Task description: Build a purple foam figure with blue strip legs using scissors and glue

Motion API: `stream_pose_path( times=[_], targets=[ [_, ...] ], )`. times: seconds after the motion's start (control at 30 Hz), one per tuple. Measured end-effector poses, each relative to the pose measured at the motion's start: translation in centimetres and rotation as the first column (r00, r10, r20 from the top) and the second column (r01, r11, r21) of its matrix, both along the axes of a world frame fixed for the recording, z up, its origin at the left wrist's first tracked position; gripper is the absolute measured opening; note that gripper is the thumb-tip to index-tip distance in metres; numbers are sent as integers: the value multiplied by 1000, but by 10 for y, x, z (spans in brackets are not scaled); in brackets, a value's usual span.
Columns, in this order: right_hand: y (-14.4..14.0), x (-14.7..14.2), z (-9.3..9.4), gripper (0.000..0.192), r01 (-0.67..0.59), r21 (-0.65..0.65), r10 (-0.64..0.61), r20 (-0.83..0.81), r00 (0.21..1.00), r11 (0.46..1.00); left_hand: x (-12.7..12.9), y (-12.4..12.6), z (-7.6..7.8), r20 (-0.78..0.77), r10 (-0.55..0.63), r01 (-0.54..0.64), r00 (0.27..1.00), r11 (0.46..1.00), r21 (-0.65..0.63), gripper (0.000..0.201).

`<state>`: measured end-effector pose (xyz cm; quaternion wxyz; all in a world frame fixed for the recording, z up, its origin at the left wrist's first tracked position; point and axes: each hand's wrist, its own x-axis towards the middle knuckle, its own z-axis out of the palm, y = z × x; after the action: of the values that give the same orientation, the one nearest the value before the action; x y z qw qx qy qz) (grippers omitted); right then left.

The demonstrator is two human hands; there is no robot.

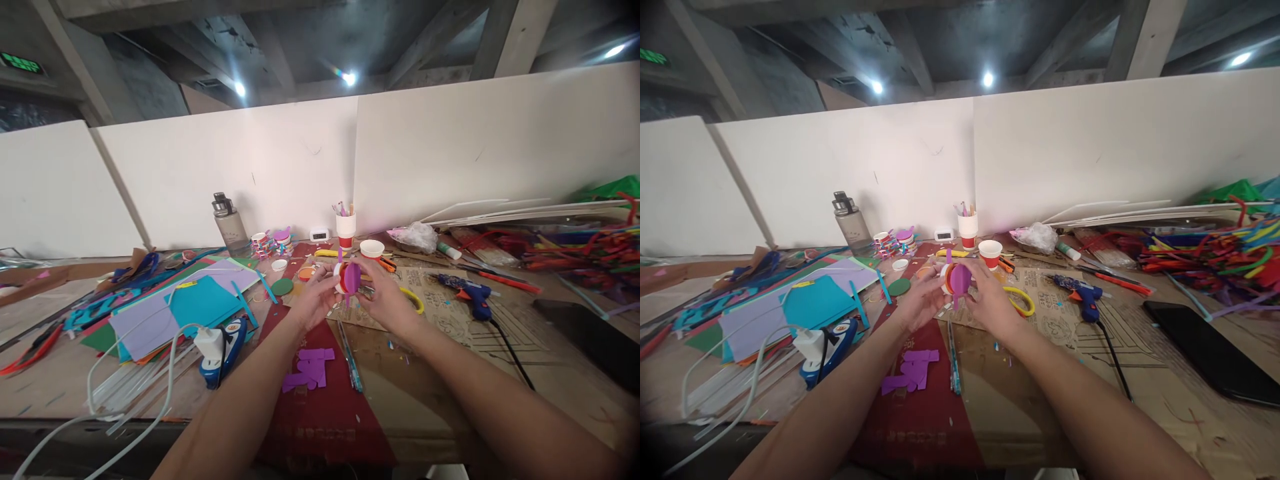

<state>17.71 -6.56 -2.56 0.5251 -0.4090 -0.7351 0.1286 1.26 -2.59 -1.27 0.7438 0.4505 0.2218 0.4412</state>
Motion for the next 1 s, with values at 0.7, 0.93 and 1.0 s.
stream_pose_path(
  times=[0.7, 0.93, 1.0],
  targets=[
    [-21, -3, 24, 56, 13, 16, -13, -28, 1000, 1000, -5, -1, 3, -25, -32, 38, 999, 940, 340, 71],
    [-19, -1, 23, 57, 46, 64, -47, 18, 999, 997, -3, -5, 8, -19, -47, 51, 999, 938, 343, 71],
    [-19, -1, 22, 57, 40, 58, -42, 28, 999, 998, -3, -6, 9, -23, -45, 51, 999, 940, 338, 71]
  ],
)
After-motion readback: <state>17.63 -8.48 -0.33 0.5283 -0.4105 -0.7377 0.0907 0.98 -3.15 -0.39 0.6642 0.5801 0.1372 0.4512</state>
